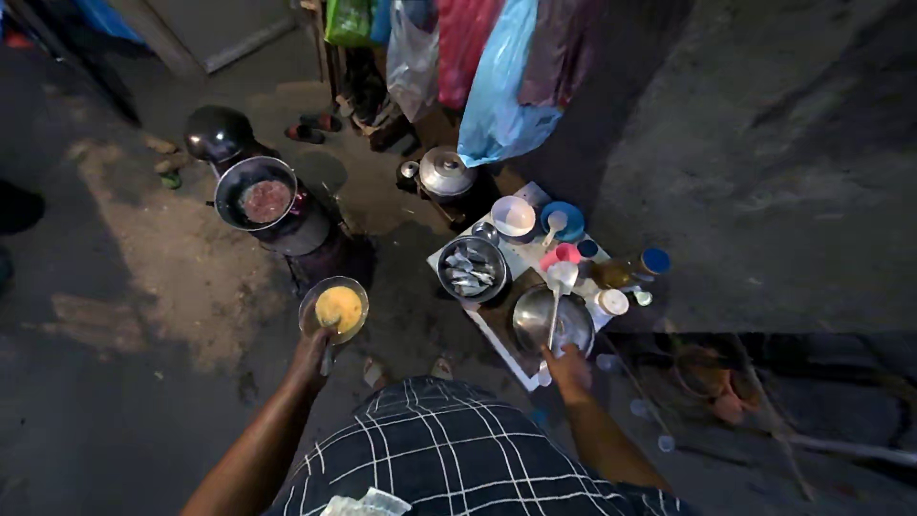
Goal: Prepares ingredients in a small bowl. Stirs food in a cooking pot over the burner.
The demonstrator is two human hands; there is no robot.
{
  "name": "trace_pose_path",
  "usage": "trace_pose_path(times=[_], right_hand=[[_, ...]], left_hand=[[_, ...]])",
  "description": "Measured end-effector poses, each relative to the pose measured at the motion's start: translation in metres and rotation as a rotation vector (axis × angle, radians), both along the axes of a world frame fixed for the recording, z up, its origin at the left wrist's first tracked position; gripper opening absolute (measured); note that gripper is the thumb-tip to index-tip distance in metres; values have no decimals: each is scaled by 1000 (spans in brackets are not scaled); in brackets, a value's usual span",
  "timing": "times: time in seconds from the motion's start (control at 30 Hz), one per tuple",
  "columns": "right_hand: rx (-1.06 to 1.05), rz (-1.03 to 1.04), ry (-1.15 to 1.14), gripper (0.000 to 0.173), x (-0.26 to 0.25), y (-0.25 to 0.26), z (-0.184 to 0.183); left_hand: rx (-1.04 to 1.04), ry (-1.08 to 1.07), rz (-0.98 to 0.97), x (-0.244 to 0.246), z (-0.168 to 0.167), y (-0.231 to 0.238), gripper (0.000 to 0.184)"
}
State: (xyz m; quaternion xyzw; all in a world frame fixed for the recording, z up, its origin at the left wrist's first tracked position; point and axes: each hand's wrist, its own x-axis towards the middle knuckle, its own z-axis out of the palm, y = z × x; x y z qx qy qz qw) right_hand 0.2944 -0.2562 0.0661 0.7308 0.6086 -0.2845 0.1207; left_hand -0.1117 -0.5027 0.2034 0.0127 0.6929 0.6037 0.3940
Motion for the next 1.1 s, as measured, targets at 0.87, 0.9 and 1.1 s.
trace_pose_path(times=[0.87,0.9,1.1], right_hand=[[127,262,604,53,-395,-73,81],[90,361,562,54,-427,-74,95],[12,938,101,50,-590,-88,158]], left_hand=[[157,10,372,-278,29,-142,50],[150,-1,381,-290,30,-146,49],[98,-24,481,-344,33,-158,51]])
